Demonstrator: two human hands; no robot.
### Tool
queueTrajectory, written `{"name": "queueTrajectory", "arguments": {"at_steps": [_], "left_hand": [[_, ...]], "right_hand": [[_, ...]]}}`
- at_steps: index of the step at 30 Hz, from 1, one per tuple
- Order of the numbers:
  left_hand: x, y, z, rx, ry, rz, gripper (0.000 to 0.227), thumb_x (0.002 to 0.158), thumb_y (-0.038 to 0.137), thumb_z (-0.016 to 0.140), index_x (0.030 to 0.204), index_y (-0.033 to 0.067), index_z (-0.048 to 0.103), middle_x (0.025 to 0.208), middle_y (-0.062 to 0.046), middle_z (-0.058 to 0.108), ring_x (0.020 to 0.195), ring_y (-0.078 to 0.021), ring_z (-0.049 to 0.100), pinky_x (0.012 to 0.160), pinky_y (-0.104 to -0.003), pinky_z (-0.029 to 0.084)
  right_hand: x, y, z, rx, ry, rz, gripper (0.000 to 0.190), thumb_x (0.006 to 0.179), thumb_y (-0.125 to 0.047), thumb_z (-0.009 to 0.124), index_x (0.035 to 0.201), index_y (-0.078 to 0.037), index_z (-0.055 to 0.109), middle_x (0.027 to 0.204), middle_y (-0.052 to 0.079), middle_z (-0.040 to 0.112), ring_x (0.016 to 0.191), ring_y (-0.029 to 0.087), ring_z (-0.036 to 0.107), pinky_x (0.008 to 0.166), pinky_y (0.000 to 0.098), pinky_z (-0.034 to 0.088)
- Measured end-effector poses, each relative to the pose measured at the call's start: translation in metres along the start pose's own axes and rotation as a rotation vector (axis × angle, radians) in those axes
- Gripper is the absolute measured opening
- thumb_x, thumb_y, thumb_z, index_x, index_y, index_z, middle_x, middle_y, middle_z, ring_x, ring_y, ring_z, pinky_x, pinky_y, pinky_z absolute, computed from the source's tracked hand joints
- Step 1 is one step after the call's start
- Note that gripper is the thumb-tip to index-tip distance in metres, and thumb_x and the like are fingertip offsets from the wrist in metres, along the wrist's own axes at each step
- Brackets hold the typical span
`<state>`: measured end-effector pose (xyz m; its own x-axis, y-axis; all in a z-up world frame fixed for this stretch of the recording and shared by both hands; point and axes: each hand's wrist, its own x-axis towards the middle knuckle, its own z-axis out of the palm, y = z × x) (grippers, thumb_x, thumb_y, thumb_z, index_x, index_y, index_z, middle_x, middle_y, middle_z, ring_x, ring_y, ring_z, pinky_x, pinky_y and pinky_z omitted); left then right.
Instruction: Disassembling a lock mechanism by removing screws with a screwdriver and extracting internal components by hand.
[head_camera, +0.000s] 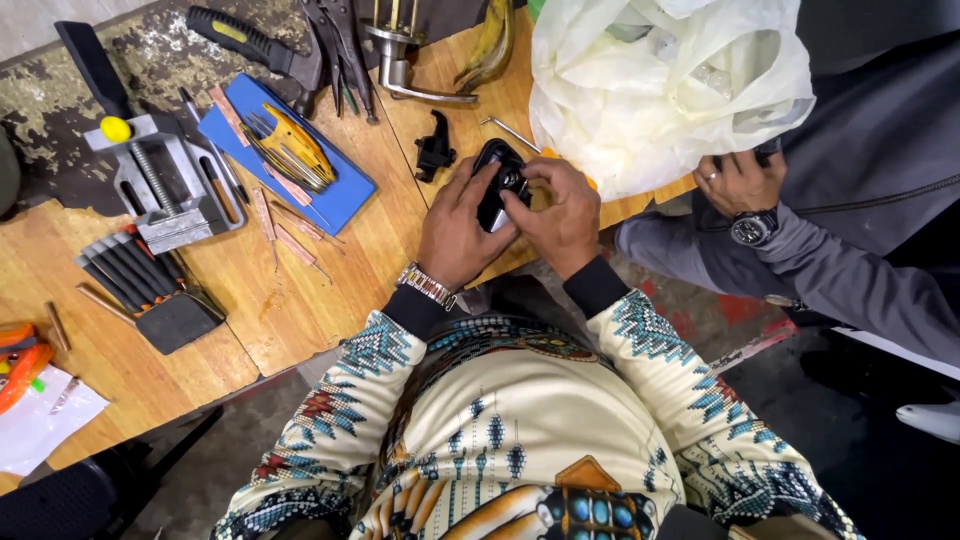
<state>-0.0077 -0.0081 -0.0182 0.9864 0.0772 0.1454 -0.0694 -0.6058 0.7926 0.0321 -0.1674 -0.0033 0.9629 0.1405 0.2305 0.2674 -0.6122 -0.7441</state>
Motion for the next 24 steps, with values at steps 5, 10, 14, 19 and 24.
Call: {"name": "queueTrajectory", "arguments": {"at_steps": [5,10,14,19,24], "left_hand": [[0.001,0.002,-0.002,0.005,0.002,-0.013,0.068,0.079,0.044,0.081,0.139,0.0179,0.062,0.133,-0.024,0.061,0.112,-0.0446,0.068,0.093,-0.049,0.059],[0.001,0.001,-0.001,-0.001,-0.003,-0.012,0.07,0.078,0.045,0.081,0.14,0.0186,0.061,0.133,-0.024,0.061,0.112,-0.0451,0.068,0.093,-0.049,0.059],[-0.001,-0.002,0.002,0.015,0.012,-0.002,0.07,0.078,0.047,0.083,0.139,0.0189,0.062,0.133,-0.024,0.062,0.112,-0.0444,0.068,0.093,-0.048,0.059],[-0.001,-0.005,0.002,0.024,-0.001,-0.019,0.07,0.078,0.047,0.082,0.139,0.0182,0.064,0.136,-0.022,0.061,0.114,-0.0414,0.068,0.096,-0.044,0.058],[0.002,0.003,-0.003,0.003,-0.021,-0.035,0.071,0.078,0.044,0.082,0.14,0.0161,0.063,0.135,-0.025,0.061,0.115,-0.0437,0.067,0.097,-0.047,0.057]], "right_hand": [[0.002,-0.014,-0.004,0.156,0.019,0.083,0.034,0.08,-0.018,0.094,0.102,-0.008,0.071,0.111,0.011,0.073,0.096,0.027,0.073,0.081,0.0335,0.058],[0.003,-0.004,0.002,0.2,0.003,0.071,0.036,0.079,-0.018,0.095,0.104,-0.003,0.074,0.113,0.013,0.074,0.097,0.025,0.074,0.081,0.0304,0.058],[0.001,0.005,0.005,0.243,-0.013,0.071,0.037,0.078,-0.017,0.096,0.105,-0.001,0.075,0.112,0.015,0.074,0.096,0.026,0.074,0.08,0.0304,0.058],[0.002,0.009,0.008,0.28,-0.003,0.103,0.04,0.076,-0.015,0.098,0.104,0.0,0.075,0.11,0.014,0.074,0.085,0.02,0.071,0.074,0.0278,0.057],[0.003,0.012,0.009,0.303,0.001,0.112,0.04,0.074,-0.014,0.098,0.104,0.0,0.077,0.109,0.013,0.074,0.08,0.018,0.067,0.071,0.0257,0.056]]}}
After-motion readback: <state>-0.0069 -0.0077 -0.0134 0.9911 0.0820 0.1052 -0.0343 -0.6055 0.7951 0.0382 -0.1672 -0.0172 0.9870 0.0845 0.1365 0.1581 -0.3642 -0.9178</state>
